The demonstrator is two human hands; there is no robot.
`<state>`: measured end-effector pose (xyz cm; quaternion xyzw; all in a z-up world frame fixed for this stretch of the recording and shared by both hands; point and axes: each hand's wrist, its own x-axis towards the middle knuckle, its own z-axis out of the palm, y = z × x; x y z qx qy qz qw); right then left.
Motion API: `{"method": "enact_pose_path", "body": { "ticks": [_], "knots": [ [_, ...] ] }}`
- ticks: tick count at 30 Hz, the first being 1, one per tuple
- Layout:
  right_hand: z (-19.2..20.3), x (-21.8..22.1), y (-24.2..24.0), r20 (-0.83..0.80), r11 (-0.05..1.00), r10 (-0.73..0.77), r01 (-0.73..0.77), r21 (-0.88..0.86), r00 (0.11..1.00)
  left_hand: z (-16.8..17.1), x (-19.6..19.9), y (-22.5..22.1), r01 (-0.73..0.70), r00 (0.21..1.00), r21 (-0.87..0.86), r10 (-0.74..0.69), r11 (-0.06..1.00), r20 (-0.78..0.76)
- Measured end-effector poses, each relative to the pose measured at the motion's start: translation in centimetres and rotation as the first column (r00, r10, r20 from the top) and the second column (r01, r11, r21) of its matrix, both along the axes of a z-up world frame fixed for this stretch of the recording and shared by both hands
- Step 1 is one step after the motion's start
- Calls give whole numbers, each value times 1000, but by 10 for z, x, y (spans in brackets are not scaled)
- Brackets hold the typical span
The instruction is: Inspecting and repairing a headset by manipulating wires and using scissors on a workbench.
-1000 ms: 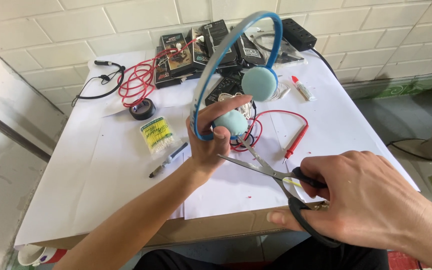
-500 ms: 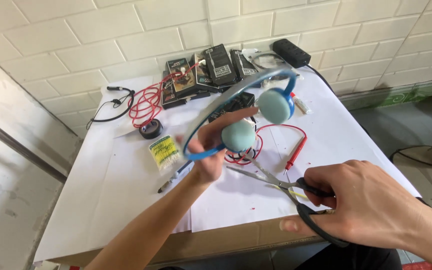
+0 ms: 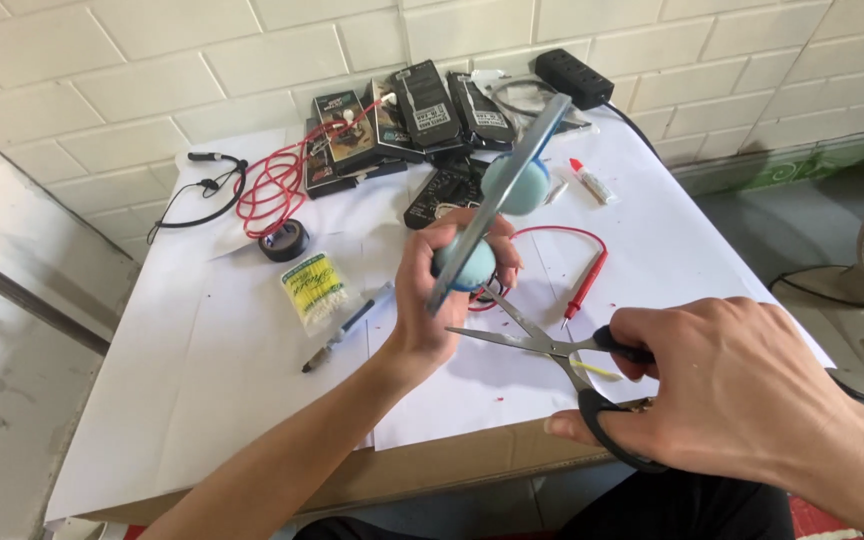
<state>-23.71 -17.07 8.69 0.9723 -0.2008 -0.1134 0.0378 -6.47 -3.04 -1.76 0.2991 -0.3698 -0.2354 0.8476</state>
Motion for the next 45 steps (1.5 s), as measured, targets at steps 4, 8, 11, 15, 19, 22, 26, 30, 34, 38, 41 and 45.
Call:
{"method": "enact_pose_path", "body": {
  "ticks": [4, 8, 11, 15, 19, 22, 26, 30, 34, 38, 41, 45],
  "knots": [
    [2, 3, 6, -8, 1000, -17, 17, 14, 1000, 10, -6, 1, -284, 927, 80, 252, 955, 278],
    [-2, 3, 7, 57, 999, -13, 11, 44, 998, 9, -3, 1, -338, 930, 115, 313, 934, 192],
    [-6, 4, 9, 63, 997, -15, 11, 71, 998, 7, -4, -2, -339, 934, 41, 330, 940, 138],
    [-23, 6, 8, 192, 990, 2, -29, 140, 981, 11, -9, -1, -230, 973, -28, 229, 973, -23],
    [-38, 10, 10, 267, 981, 5, -57, 184, 964, 13, -10, -1, -218, 974, -93, 211, 971, -87],
    [-40, 10, 13, 320, 972, -20, -57, 230, 947, 14, -11, 0, -245, 965, -118, 230, 962, -125],
    [-49, 10, 13, 428, 956, -20, -108, 273, 903, 18, -14, 0, -179, 954, -109, 145, 978, -263],
    [-50, 11, 17, 431, 952, 0, -131, 276, 903, 15, -18, -1, -70, 959, -156, 23, 985, -282],
    [-23, 8, 20, 358, 963, -59, -41, 267, 932, 15, -5, 5, -110, 965, -220, 52, 969, -256],
    [-22, 11, 5, 426, 912, -146, -46, 408, 893, 18, -2, 2, -180, 951, -181, 125, 967, -281],
    [-31, 37, -6, 576, 659, -325, -257, 707, 750, 19, 1, 1, -198, 963, -172, 160, 965, -216],
    [-32, 80, 9, 645, 281, -361, -581, 764, 674, 10, 0, -2, -165, 986, -153, 158, 974, -59]
  ]
}}
